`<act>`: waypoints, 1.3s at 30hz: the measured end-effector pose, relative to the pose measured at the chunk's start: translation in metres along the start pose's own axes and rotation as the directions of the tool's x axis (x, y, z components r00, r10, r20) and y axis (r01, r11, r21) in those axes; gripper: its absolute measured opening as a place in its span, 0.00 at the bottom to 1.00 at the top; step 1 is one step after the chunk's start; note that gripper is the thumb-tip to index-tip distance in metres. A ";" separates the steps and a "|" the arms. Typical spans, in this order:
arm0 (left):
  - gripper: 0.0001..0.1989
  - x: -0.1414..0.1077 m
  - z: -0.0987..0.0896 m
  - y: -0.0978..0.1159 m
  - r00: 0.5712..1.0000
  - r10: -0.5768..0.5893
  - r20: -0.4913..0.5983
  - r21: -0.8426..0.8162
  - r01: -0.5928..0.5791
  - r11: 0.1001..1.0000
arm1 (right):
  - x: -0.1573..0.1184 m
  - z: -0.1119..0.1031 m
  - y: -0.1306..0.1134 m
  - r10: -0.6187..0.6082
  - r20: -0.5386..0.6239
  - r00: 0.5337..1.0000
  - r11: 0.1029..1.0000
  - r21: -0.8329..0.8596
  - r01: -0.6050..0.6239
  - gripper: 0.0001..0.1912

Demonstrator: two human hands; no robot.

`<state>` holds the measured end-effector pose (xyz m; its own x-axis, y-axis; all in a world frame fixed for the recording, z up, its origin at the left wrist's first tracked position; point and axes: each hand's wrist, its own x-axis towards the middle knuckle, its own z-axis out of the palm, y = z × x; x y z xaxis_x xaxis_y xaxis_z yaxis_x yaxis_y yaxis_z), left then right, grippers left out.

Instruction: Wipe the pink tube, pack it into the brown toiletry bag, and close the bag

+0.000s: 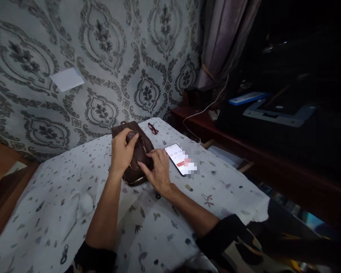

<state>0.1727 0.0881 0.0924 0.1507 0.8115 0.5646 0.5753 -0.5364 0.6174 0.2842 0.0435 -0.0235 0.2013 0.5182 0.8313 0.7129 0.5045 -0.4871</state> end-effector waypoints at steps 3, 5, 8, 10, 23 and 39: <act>0.11 0.000 0.000 0.001 0.999 -0.038 0.001 -0.081 0.038 0.996 | -0.001 0.001 0.000 -0.005 0.000 1.000 1.000 -0.015 0.005 0.12; 0.11 0.001 0.001 0.001 0.999 -0.048 0.004 -0.117 0.048 0.992 | -0.001 0.001 0.000 0.000 0.010 1.000 1.000 -0.023 0.000 0.12; 0.11 0.001 0.001 0.002 0.998 -0.058 0.017 -0.145 0.059 0.988 | 0.000 0.000 0.000 0.011 0.033 0.999 0.999 -0.041 -0.010 0.12; 0.11 0.000 0.000 0.002 0.998 -0.060 0.033 -0.159 0.065 0.985 | 0.000 -0.001 0.000 0.022 0.053 0.998 0.998 -0.056 -0.019 0.12; 0.10 0.003 -0.028 0.000 0.983 0.016 0.185 0.076 -0.031 0.997 | -0.002 -0.002 -0.004 -0.018 0.012 1.000 0.999 -0.031 0.018 0.10; 0.09 0.000 -0.053 0.005 0.977 -0.073 0.202 0.551 -0.052 0.833 | -0.008 0.000 -0.006 -0.145 0.096 0.985 0.986 -0.073 0.153 0.12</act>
<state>0.1332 0.0734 0.1241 0.2677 0.8784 0.3960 0.9144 -0.3611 0.1829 0.2783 0.0364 -0.0268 0.0300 0.5032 0.8637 0.7821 0.5262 -0.3337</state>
